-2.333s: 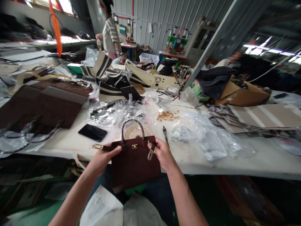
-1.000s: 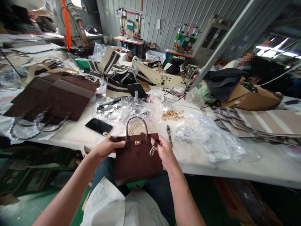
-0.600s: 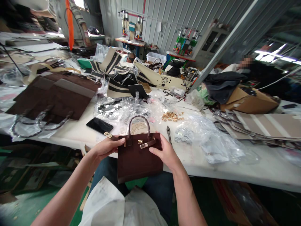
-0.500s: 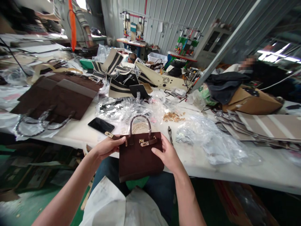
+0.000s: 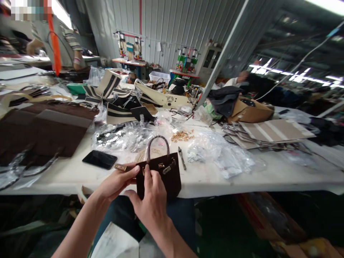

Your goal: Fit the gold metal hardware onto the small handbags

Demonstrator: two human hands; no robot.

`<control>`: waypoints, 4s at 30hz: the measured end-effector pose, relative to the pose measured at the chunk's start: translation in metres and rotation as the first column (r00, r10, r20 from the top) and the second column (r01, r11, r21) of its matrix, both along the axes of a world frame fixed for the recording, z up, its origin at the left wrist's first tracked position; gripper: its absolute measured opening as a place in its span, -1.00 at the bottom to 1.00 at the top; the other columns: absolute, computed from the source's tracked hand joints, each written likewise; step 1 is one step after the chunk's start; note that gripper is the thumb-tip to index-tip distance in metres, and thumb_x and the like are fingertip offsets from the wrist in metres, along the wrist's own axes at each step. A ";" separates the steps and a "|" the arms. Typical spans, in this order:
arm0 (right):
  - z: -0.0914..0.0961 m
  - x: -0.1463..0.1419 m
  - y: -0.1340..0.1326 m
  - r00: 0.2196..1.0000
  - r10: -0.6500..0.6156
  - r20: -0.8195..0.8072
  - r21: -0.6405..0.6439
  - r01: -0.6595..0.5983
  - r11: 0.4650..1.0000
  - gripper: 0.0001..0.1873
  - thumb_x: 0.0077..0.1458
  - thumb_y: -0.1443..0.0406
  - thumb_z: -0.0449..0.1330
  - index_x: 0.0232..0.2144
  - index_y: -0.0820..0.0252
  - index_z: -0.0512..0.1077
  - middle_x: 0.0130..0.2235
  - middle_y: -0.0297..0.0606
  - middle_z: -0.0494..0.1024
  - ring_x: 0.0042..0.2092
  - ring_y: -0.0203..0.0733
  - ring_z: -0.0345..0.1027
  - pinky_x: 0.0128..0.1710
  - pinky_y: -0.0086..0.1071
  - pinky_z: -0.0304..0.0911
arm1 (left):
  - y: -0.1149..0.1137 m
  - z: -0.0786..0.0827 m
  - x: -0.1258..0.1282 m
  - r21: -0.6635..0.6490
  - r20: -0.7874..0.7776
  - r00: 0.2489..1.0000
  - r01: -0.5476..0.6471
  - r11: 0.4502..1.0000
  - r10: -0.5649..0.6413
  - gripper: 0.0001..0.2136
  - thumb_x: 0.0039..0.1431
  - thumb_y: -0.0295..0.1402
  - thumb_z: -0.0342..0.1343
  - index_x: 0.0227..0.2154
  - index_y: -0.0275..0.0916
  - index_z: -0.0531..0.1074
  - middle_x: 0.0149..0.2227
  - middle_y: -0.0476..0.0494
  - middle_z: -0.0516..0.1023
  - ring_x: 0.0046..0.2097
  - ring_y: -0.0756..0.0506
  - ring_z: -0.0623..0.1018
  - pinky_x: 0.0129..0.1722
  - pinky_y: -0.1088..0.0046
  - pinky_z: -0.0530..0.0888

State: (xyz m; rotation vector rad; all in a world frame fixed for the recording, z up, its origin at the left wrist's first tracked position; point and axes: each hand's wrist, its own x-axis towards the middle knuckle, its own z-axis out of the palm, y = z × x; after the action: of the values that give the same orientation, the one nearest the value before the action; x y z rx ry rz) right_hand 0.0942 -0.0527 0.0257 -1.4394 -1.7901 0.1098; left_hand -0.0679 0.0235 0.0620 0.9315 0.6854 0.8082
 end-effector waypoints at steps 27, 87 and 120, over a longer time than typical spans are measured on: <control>0.218 0.138 -0.053 0.895 -0.111 -0.433 0.327 0.270 0.906 -0.63 0.38 0.04 0.40 0.08 0.11 0.73 0.05 -0.02 0.74 0.11 0.29 0.62 0.09 -0.05 0.53 | 0.033 0.190 0.024 0.725 0.067 0.978 -0.184 0.663 0.198 -0.23 -0.06 -0.12 0.69 0.26 -0.11 0.64 0.23 -0.30 0.66 0.27 -0.48 0.57 0.28 0.05 0.53; 0.057 0.133 0.066 0.700 0.038 -0.713 -0.420 -0.470 0.777 -0.73 0.11 0.10 0.61 -0.25 0.14 0.77 -0.22 -0.19 0.71 -0.18 -0.02 0.54 -0.21 -0.29 0.44 | 0.047 0.049 -0.051 0.249 -0.518 0.791 0.504 0.827 -0.326 -0.50 0.36 -0.17 0.34 0.30 -0.21 0.59 0.11 -0.20 0.76 0.06 -0.30 0.71 0.02 0.32 0.64; -0.035 0.148 0.159 0.768 -0.302 -0.565 -0.616 -0.149 0.773 -0.62 -0.19 0.09 0.56 -0.35 0.24 0.77 -0.29 -0.08 0.77 -0.28 0.09 0.62 -0.33 -0.24 0.39 | 0.123 -0.069 0.019 0.496 -0.832 0.379 0.183 0.849 0.405 -0.63 0.29 -0.06 0.29 -0.05 -0.27 0.64 0.03 -0.43 0.61 0.03 -0.40 0.65 0.09 0.10 0.57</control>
State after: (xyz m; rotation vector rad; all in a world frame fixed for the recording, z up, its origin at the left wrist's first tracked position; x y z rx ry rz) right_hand 0.2426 0.1064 -0.0090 -1.6478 -1.1256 1.1348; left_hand -0.0489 0.1466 -0.0075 1.9315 1.6057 0.5159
